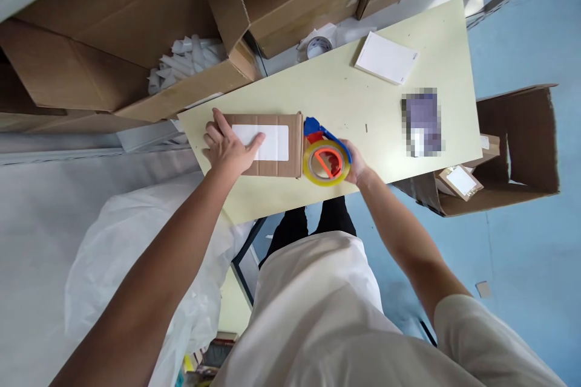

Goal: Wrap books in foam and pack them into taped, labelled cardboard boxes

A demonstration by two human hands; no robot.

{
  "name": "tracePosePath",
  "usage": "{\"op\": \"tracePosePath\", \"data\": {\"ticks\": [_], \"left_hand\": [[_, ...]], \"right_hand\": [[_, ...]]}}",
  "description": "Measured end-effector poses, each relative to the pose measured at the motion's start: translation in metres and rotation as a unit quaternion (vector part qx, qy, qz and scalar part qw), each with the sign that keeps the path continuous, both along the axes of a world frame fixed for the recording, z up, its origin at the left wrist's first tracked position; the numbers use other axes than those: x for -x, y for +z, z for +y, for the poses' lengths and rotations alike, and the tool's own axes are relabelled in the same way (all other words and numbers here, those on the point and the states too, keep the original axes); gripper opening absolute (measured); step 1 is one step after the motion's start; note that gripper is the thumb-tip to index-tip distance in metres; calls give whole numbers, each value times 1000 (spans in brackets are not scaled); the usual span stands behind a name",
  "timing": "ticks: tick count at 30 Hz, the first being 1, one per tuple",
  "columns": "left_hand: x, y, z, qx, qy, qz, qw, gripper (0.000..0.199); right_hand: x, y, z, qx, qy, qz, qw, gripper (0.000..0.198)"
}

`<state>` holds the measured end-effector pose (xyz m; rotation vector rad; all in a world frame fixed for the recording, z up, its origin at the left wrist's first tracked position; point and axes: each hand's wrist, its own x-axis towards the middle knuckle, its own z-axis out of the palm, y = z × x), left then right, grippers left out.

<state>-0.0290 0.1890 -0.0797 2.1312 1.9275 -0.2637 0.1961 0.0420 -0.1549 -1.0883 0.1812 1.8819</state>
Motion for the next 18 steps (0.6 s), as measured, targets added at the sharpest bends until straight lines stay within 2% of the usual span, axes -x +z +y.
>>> {"op": "tracePosePath", "data": {"ticks": [2,4,6,10,14,16,18], "left_hand": [[-11,9,-6,-10,-90,-4,996,91],[-30,13,-9,20,-197,-24,980,84],[-49,10,-10,55,-252,-43,965,78],[-65,-2,-10,70,-236,-42,968,66],[-61,-5,-9,69,-231,-37,970,60],[-59,-4,-8,68,-235,-40,969,56],[-59,-5,-8,63,-235,-49,969,50]], "right_hand": [[-17,0,21,-12,34,-8,999,33],[-26,2,31,-12,69,-3,998,33],[-29,3,32,-9,92,6,996,33],[-35,4,16,9,118,12,993,31],[-60,11,-5,103,186,5,977,32],[-74,15,-3,144,234,0,961,31],[-86,15,15,152,292,-22,944,27]]}}
